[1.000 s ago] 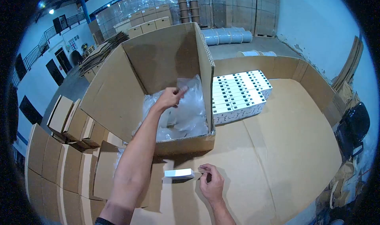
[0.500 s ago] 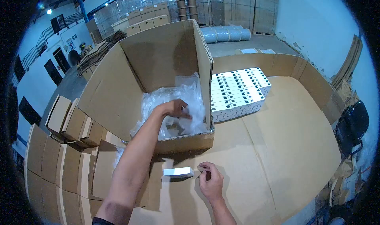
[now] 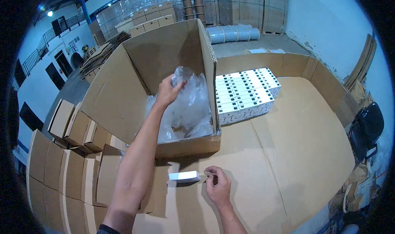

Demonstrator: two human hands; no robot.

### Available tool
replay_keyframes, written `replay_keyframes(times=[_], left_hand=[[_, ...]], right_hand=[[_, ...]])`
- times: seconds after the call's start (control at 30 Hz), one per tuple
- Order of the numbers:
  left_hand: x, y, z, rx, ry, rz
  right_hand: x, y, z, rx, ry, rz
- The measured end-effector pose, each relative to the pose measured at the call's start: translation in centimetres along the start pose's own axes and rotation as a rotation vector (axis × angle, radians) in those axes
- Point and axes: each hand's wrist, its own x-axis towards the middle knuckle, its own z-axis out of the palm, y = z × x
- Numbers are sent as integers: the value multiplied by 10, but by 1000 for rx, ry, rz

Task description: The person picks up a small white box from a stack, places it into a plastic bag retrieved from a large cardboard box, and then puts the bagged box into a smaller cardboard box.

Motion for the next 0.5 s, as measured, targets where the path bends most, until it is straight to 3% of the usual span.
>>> replay_keyframes(times=[0.07,0.13,0.33,0.5], left_hand=[[1,16,-7,90,158,100],[3,36,-16,68,160,93],[-18,80,-33,-227,294,251],[-82,111,-48,-364,319,171]], right_hand=[[-1,3,1,-32,-2,-10],[0,0,0,-30,3,-17],[-2,-1,-2,52,19,2],[-6,17,-1,151,52,-12]])
